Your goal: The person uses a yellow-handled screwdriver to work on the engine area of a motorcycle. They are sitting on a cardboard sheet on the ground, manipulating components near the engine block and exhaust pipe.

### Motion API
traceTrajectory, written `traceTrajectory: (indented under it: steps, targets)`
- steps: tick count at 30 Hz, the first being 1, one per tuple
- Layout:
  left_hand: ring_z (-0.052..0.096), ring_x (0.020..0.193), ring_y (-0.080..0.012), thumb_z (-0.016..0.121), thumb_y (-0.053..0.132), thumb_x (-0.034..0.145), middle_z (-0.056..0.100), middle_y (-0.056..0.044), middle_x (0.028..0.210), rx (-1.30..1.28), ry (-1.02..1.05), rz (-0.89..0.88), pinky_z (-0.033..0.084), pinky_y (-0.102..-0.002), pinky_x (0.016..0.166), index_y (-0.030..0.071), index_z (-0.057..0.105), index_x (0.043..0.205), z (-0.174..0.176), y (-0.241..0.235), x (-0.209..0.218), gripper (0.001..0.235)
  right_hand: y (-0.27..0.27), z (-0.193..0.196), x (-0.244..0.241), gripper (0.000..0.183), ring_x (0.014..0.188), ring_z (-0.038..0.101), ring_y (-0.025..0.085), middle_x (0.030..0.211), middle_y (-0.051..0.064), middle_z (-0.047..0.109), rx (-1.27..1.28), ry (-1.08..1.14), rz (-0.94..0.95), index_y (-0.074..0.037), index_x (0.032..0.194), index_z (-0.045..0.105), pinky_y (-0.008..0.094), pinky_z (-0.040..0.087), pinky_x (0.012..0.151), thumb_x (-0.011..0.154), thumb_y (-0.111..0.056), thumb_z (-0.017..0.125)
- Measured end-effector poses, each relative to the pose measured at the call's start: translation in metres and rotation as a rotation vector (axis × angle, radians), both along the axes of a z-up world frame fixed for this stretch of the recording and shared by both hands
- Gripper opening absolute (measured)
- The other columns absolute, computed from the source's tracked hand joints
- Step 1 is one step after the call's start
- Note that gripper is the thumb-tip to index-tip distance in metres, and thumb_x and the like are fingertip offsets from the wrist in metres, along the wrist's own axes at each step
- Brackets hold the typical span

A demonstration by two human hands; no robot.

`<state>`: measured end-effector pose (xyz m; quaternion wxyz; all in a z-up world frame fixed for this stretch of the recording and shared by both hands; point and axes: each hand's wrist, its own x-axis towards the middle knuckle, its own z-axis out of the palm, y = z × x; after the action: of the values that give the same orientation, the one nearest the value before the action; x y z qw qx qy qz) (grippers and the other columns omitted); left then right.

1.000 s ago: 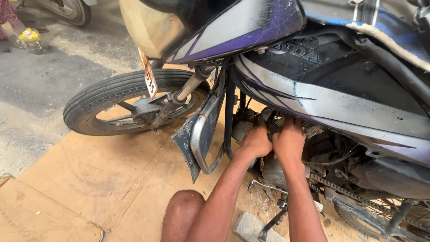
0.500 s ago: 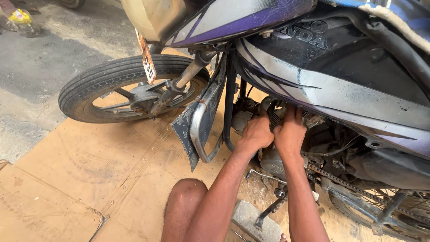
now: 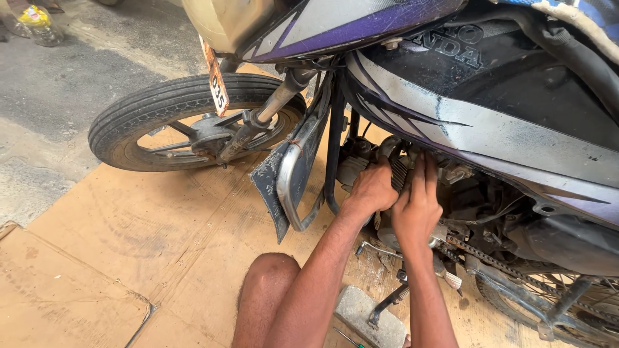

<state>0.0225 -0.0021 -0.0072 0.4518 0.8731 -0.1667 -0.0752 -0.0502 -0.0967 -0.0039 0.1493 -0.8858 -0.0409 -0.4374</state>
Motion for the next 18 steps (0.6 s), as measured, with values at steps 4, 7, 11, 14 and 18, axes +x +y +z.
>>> traceTrajectory:
  steps: [4, 7, 11, 14, 18]
  targets:
    - [0.068, 0.113, -0.0416, 0.067, 0.004, 0.076, 0.065, -0.031, 0.120, 0.004, -0.047, 0.012, 0.056, -0.046, 0.097, -0.009, 0.044, 0.136, -0.011, -0.004, 0.005, 0.065, 0.003, -0.016, -0.010, 0.063, 0.108, 0.073, 0.038, 0.156, 0.018, 0.052, -0.029, -0.022, -0.006, -0.004, 0.150, 0.053, 0.039, 0.063, 0.072, 0.089, 0.008, 0.058]
    - [0.070, 0.113, -0.0395, 0.067, 0.007, 0.078, 0.069, -0.029, 0.118, 0.034, 0.001, -0.011, 0.057, -0.045, 0.098, -0.007, 0.050, 0.133, -0.010, -0.003, 0.006, 0.059, -0.004, -0.038, -0.008, 0.071, 0.097, 0.078, 0.031, 0.161, 0.010, 0.050, -0.092, -0.045, -0.094, -0.010, 0.154, 0.054, 0.036, 0.063, 0.068, 0.085, 0.008, 0.057]
    - [0.066, 0.116, -0.0413, 0.075, 0.025, 0.084, 0.065, -0.032, 0.121, -0.008, -0.012, 0.015, 0.053, -0.046, 0.100, -0.009, 0.042, 0.135, 0.003, 0.001, 0.000, 0.070, -0.002, -0.049, -0.010, 0.069, 0.063, 0.072, 0.028, 0.161, 0.010, 0.048, -0.102, 0.106, -0.174, -0.010, 0.153, 0.052, 0.035, 0.056, 0.050, 0.086, 0.001, 0.063]
    - [0.067, 0.114, -0.0410, 0.075, 0.023, 0.081, 0.066, -0.031, 0.122, 0.024, -0.008, 0.008, 0.055, -0.045, 0.097, -0.009, 0.042, 0.136, 0.006, 0.003, -0.002, 0.072, 0.001, -0.054, -0.012, 0.077, 0.053, 0.066, 0.026, 0.163, 0.011, 0.046, -0.159, 0.158, -0.213, -0.009, 0.157, 0.047, 0.033, 0.052, 0.045, 0.082, -0.001, 0.063]
    - [0.068, 0.115, -0.0392, 0.068, 0.036, 0.091, 0.067, -0.029, 0.120, 0.031, 0.069, -0.008, 0.054, -0.045, 0.098, -0.009, 0.043, 0.136, 0.021, 0.008, -0.009, 0.068, 0.010, -0.052, -0.007, 0.079, 0.049, 0.065, 0.029, 0.163, 0.014, 0.041, -0.178, 0.273, -0.282, -0.005, 0.158, 0.040, 0.037, 0.051, 0.042, 0.084, -0.011, 0.069]
